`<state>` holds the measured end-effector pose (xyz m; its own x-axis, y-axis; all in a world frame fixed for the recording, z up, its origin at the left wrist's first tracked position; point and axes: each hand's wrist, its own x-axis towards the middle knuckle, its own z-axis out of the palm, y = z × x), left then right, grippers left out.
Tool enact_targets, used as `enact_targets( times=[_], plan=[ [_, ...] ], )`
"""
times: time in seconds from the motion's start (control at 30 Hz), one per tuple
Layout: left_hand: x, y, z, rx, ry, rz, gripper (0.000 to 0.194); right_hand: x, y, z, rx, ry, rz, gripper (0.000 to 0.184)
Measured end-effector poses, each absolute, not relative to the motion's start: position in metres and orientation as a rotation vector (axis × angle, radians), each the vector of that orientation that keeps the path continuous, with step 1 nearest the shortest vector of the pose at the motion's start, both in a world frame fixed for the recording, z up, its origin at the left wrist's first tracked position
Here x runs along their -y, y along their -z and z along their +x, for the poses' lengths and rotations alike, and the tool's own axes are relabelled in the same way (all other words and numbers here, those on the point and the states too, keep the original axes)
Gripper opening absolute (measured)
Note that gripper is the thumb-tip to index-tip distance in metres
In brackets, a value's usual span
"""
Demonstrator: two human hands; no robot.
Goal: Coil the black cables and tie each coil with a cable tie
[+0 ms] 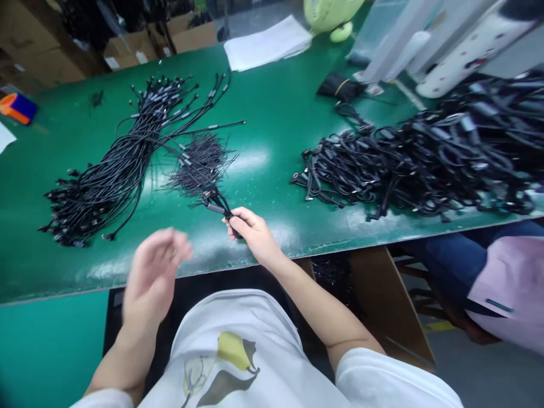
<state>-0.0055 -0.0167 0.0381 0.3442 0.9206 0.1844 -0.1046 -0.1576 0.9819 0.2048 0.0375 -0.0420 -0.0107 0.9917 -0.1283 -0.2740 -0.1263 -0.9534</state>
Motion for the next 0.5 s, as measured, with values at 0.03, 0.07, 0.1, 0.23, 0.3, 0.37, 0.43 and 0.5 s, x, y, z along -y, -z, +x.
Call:
enact_targets(
  times=[0.03, 0.07, 0.1, 0.23, 0.3, 0.37, 0.43, 0.5],
  plan=[
    [-0.007, -0.025, 0.006, -0.866, -1.086, 1.392, 0.055, -0.033, 0.042, 0.199, 1.049, -1.360, -1.126, 0.031],
    [-0.026, -0.011, 0.012, -0.930, -1.073, 1.354, 0.058, -0.030, 0.042, 0.193, 1.176, -1.289, -1.150, 0.029],
    [-0.039, 0.002, 0.015, -0.978, -1.055, 1.315, 0.058, -0.026, 0.041, 0.188, 1.299, -1.211, -1.161, 0.027],
    [-0.043, 0.023, 0.007, -0.974, -1.060, 1.214, 0.045, -0.020, 0.034, 0.176, 1.583, -0.919, -1.145, 0.027],
    [-0.036, 0.020, 0.003, -0.988, -1.031, 1.214, 0.044, -0.023, 0.026, 0.173, 1.630, -0.760, -1.162, 0.035],
    [-0.032, 0.017, 0.001, -1.041, -0.978, 1.278, 0.042, -0.027, 0.015, 0.169, 1.698, -0.596, -1.158, 0.041],
    [-0.032, 0.016, -0.002, -1.093, -0.947, 1.381, 0.038, -0.032, 0.007, 0.165, 1.806, -0.474, -1.128, 0.034],
    [-0.034, 0.017, -0.004, -1.113, -0.945, 1.406, 0.037, -0.036, 0.003, 0.162, 1.875, -0.434, -1.094, 0.022]
  ],
)
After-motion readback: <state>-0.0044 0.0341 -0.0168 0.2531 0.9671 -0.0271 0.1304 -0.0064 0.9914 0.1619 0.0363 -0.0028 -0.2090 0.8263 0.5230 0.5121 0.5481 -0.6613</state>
